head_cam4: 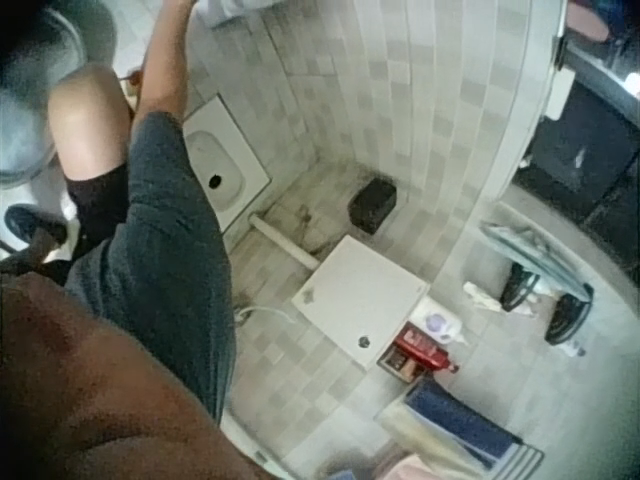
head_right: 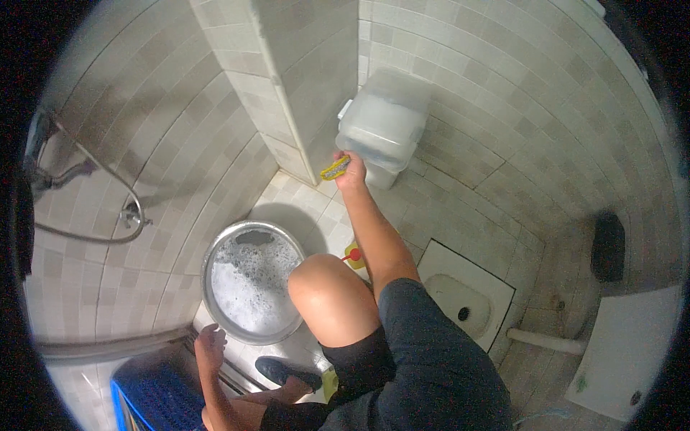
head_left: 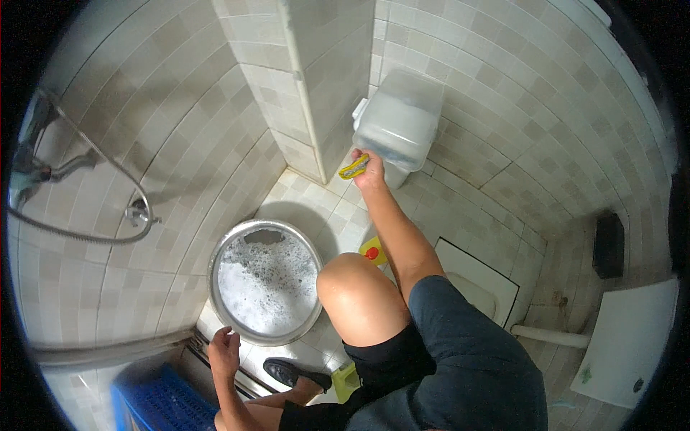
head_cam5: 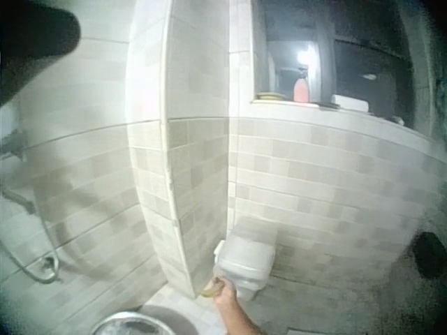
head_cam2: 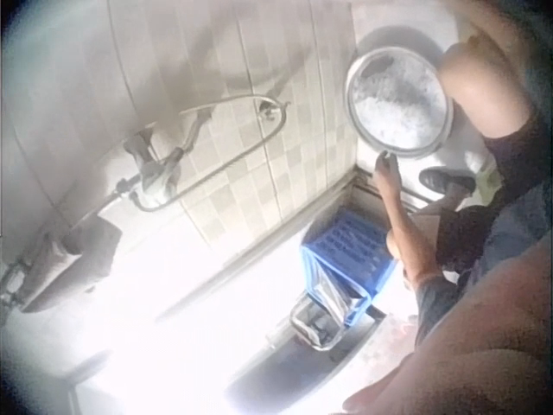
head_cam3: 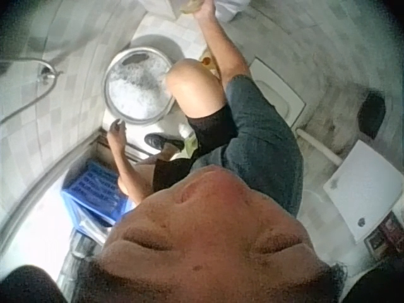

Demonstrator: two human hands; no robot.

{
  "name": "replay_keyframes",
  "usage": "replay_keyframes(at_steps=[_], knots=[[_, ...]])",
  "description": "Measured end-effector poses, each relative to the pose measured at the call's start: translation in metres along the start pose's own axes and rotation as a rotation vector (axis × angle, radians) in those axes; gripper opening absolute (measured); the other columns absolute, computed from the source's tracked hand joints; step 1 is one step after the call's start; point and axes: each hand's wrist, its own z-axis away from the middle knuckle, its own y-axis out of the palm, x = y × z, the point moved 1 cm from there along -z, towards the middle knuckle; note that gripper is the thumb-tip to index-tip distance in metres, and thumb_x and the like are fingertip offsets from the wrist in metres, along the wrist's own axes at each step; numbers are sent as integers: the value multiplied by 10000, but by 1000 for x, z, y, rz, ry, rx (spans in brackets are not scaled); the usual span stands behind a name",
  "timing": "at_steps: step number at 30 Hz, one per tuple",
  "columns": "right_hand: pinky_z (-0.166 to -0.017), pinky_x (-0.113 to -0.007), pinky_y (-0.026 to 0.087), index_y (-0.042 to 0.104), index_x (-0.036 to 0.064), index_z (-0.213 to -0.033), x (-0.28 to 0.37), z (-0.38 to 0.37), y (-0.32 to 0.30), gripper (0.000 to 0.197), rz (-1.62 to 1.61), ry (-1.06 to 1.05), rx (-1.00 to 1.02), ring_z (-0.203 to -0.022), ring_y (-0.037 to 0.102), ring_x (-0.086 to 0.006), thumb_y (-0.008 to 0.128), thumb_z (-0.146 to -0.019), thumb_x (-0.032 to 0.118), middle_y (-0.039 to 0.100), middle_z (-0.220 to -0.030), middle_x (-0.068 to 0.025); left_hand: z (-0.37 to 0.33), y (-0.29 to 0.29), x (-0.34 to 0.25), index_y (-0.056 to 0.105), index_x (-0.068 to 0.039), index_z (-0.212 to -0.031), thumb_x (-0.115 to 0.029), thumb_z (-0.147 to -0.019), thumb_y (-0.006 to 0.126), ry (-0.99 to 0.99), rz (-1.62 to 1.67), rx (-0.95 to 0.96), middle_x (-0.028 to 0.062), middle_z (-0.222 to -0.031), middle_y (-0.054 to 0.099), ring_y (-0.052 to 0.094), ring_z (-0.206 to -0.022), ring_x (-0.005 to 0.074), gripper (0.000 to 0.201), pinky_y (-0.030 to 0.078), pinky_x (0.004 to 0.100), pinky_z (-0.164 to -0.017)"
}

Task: The person cleans a plastic container using a sponge in a basin of soapy water, then rinses it with a shower head.

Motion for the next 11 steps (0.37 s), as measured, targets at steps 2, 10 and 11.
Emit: replay_keyframes(at_steps=[2, 10, 11], knots=[[-769, -409, 571, 583, 22, -992, -21, 13, -2, 95, 71, 75, -105, -834, 623, -289, 580, -898, 37, 602, -965, -130, 7, -7, 3, 675, 67, -1181, -186, -908, 681, -3, -70, -20, 193, -820, 734, 722, -767, 228, 372, 554, 363, -724], [-783, -394, 569, 535, 51, -983, -52, 117, 80, 223, 727, 544, 184, -812, 629, -258, 637, -930, 242, 619, -885, -122, 20, -24, -8, 703, -9, -1145, -306, -888, 701, 35, -128, -93, 263, -993, 718, 710, -945, 400, 392, 551, 439, -842], [-799, -399, 574, 522, 56, -1035, -42, 103, 89, 293, 767, 639, 312, -836, 633, -256, 671, -922, 281, 623, -917, -128, 18, -22, -11, 703, -17, -1163, -307, -887, 706, 56, -93, -76, 273, -1018, 717, 721, -970, 380, 400, 555, 425, -856]])
